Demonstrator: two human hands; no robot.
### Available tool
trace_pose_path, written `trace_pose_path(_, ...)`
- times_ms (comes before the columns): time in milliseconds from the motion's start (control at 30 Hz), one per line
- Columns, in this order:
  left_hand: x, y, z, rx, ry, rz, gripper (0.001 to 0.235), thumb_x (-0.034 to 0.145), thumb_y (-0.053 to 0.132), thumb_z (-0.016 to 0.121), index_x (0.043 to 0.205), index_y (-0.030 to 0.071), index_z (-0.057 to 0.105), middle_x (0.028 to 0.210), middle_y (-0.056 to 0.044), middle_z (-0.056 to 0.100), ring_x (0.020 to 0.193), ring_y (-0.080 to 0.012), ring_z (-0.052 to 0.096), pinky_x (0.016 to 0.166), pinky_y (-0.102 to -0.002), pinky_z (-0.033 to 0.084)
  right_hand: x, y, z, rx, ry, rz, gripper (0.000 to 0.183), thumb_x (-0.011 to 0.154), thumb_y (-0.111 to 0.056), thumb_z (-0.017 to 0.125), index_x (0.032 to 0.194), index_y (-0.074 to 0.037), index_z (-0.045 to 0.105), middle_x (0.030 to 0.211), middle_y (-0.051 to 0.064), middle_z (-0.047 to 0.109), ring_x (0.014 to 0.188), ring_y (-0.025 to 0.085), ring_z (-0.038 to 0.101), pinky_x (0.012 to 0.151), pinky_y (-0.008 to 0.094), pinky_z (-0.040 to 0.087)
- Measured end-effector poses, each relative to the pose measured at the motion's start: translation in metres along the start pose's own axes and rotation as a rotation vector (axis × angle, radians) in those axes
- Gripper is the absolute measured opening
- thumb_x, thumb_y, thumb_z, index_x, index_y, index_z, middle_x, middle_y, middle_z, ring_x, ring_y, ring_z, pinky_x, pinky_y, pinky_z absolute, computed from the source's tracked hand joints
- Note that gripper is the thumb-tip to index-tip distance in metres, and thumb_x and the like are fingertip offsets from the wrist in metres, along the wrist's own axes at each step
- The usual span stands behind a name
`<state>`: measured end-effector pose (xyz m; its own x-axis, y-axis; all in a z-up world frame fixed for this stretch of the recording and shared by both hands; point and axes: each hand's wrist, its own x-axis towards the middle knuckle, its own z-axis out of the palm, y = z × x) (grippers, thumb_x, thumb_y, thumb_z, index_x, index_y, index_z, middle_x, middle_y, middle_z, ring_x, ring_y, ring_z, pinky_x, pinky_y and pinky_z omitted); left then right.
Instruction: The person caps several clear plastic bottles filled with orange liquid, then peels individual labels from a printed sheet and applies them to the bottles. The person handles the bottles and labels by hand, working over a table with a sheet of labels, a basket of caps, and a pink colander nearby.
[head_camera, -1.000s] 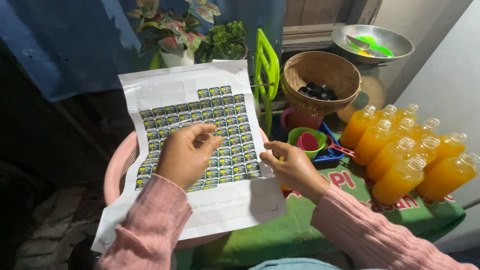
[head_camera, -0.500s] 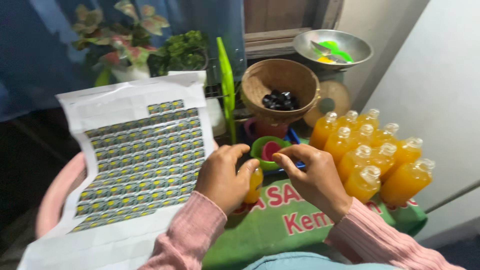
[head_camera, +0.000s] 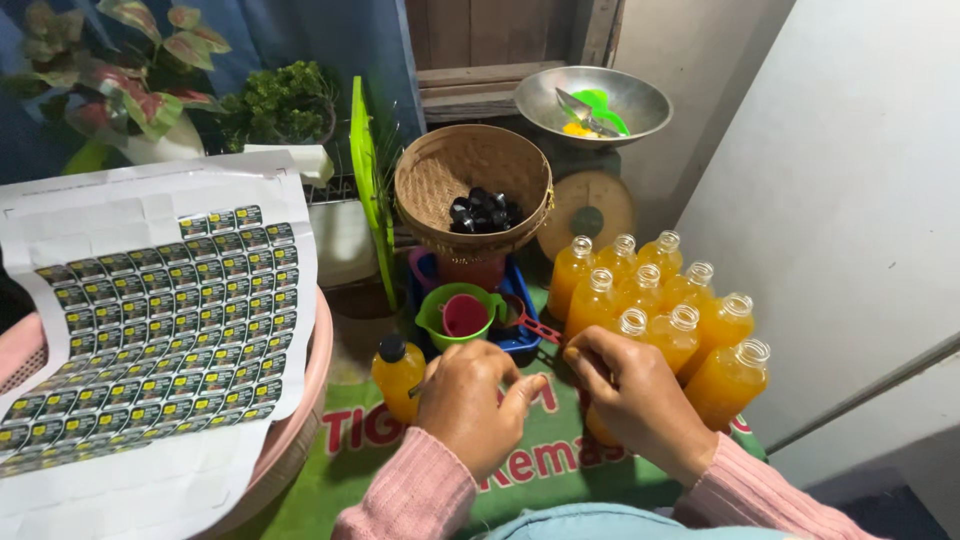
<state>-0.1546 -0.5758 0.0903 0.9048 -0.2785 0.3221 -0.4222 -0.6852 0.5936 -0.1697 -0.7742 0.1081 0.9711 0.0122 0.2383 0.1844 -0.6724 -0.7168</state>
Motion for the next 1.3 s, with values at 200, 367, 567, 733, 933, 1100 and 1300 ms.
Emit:
trace_pose_path(200, -0.019, 0.004, 0.018, 0.006, -0.057, -0.024, 0.021, 0.079, 0.001, 0.064, 0.097, 0.009, 0.07, 0.096, -0.007, 0.071, 0.1, -0.0286, 0.065, 0.092, -0.044, 0.049, -0.01, 0.023, 0.0, 0.07, -0.046, -0.19, 0.019, 0.078, -0.002, 0.067, 0.096, -0.003, 0.074, 0.088, 0.01, 0.074, 0.08, 0.021, 0.074, 0.072, 0.033, 0.057)
trace_pose_path(367, -0.015, 0.01, 0.021, -0.042, -0.147, -0.099, 0.021, 0.08, 0.011, 0.072, 0.1, 0.01, 0.069, 0.099, -0.008, 0.069, 0.102, -0.0288, 0.062, 0.094, -0.044, 0.046, -0.008, 0.02, -0.006, 0.049, -0.12, -0.018, 0.019, 0.081, -0.009, 0.075, 0.1, -0.007, 0.076, 0.086, 0.007, 0.074, 0.072, 0.022, 0.072, 0.066, 0.035, 0.056)
trace_pose_path(567, -0.004, 0.016, 0.027, -0.054, -0.161, 0.001, 0.026, 0.079, 0.013, 0.076, 0.104, 0.01, 0.069, 0.109, -0.01, 0.067, 0.107, -0.0311, 0.059, 0.096, -0.049, 0.04, -0.003, 0.024, -0.009, 0.024, -0.146, -0.017, 0.02, 0.08, -0.013, 0.077, 0.099, -0.008, 0.077, 0.088, 0.008, 0.075, 0.075, 0.022, 0.073, 0.07, 0.034, 0.057)
trace_pose_path(733, -0.001, 0.012, 0.023, -0.05, -0.216, -0.084, 0.02, 0.081, 0.016, 0.075, 0.1, 0.01, 0.069, 0.101, -0.008, 0.067, 0.105, -0.0279, 0.06, 0.097, -0.044, 0.044, 0.021, 0.057, -0.023, -0.152, -0.066, 0.104, 0.034, 0.078, -0.025, 0.083, 0.109, -0.012, 0.077, 0.101, 0.008, 0.078, 0.086, 0.023, 0.076, 0.079, 0.035, 0.059)
trace_pose_path(933, 0.006, 0.01, 0.025, -0.047, -0.217, -0.074, 0.019, 0.082, 0.018, 0.075, 0.098, 0.009, 0.069, 0.102, -0.008, 0.067, 0.105, -0.0283, 0.061, 0.095, -0.044, 0.046, 0.038, 0.111, -0.052, -0.328, -0.17, 0.276, 0.047, 0.078, -0.031, 0.088, 0.119, -0.013, 0.072, 0.119, 0.011, 0.074, 0.114, 0.025, 0.071, 0.097, 0.037, 0.056)
trace_pose_path(1100, 0.008, 0.011, 0.022, -0.048, -0.222, -0.057, 0.019, 0.083, 0.018, 0.074, 0.098, 0.008, 0.069, 0.104, -0.009, 0.068, 0.107, -0.0294, 0.06, 0.096, -0.045, 0.046, 0.032, 0.123, -0.042, -0.346, -0.246, 0.41, 0.063, 0.076, -0.035, 0.091, 0.131, -0.016, 0.065, 0.127, 0.012, 0.07, 0.117, 0.026, 0.07, 0.098, 0.037, 0.056)
trace_pose_path(1300, 0.007, 0.011, 0.02, -0.028, -0.273, -0.105, 0.021, 0.085, 0.02, 0.072, 0.102, 0.009, 0.069, 0.104, -0.01, 0.067, 0.11, -0.0285, 0.059, 0.099, -0.044, 0.046, 0.032, 0.121, -0.025, -0.381, -0.273, 0.368, 0.069, 0.073, -0.037, 0.088, 0.134, -0.017, 0.063, 0.128, 0.014, 0.069, 0.116, 0.028, 0.069, 0.099, 0.038, 0.055)
